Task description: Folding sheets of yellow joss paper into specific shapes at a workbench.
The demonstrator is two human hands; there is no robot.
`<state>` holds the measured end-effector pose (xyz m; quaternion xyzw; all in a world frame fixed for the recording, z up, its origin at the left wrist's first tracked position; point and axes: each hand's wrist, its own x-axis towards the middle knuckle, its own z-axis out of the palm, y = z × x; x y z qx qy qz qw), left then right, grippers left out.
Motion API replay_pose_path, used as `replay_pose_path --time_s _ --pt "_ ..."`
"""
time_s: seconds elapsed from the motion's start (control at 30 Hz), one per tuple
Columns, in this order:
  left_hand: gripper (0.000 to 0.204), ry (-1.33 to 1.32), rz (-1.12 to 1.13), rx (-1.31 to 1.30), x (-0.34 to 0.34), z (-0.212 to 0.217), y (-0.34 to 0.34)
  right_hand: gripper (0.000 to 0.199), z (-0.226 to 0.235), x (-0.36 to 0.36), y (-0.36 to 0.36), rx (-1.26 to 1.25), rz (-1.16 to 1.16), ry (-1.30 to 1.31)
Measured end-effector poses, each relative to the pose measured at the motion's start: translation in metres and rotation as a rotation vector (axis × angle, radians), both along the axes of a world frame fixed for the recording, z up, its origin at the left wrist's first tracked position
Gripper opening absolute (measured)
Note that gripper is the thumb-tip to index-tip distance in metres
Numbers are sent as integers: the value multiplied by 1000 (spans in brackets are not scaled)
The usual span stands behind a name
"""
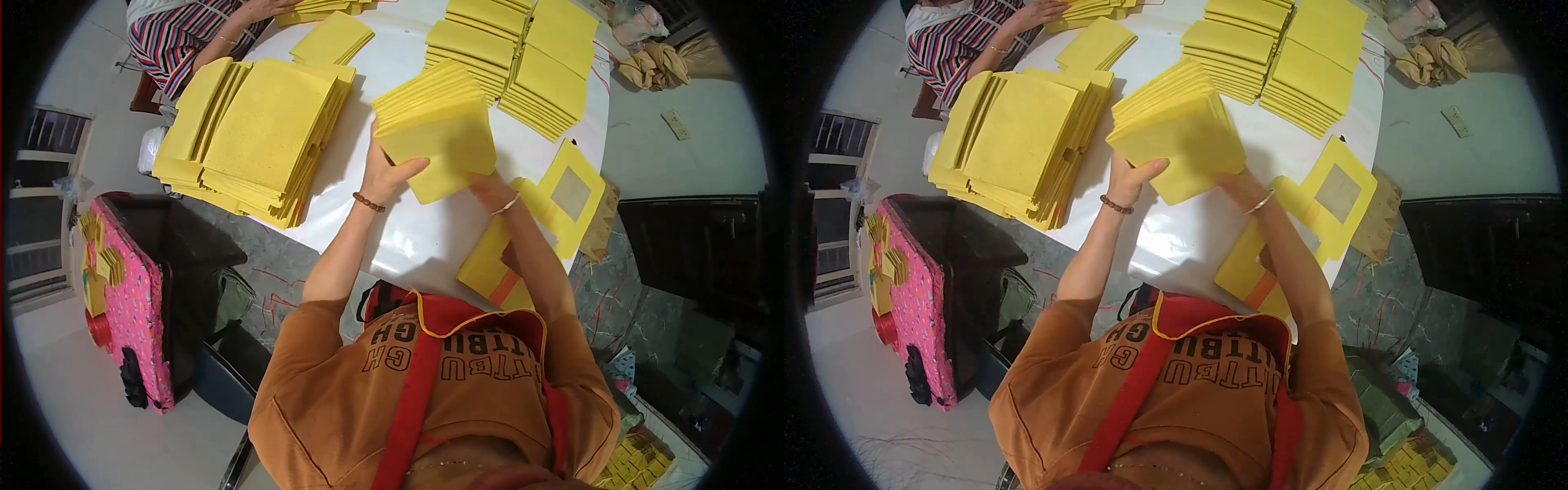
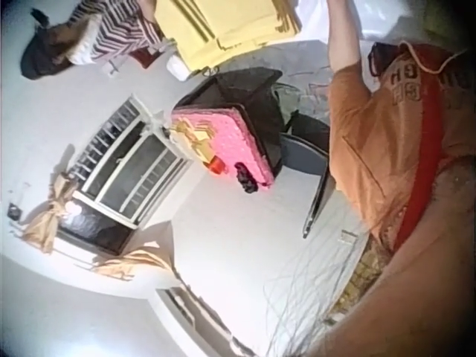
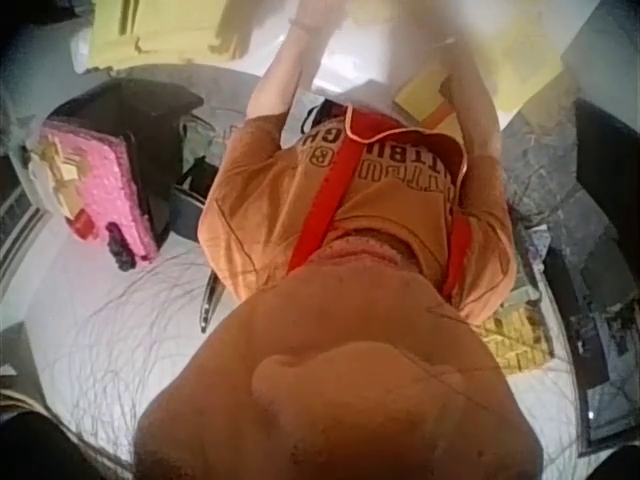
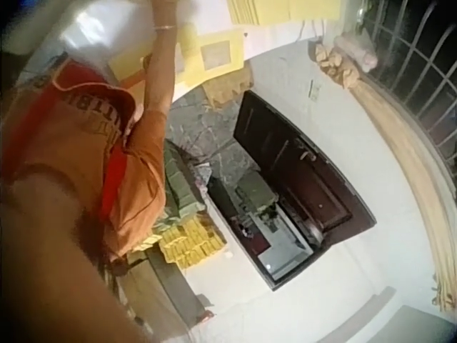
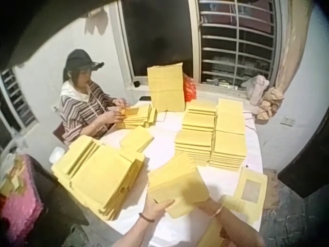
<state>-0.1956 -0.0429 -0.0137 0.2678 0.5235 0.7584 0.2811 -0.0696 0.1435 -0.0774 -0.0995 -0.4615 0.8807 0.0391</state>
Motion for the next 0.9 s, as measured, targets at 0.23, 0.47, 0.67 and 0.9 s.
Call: replay_pose_path --time_s 0.23,0.47,0.67,0.9 --pt "97 175 -90 -134 -7 21 -6 111 94 -17 13 639 179 -31" --pt "129 443 -106 -217 -19 -66 -3 78 31 -16 -13 490 204 -191" --pt "123 264 -132 -144 -13 -69 8 70 -23 -21 -3 870 101 31" --pt "99 264 81 -346 18 6 22 65 17 -13 11 471 43 -66"
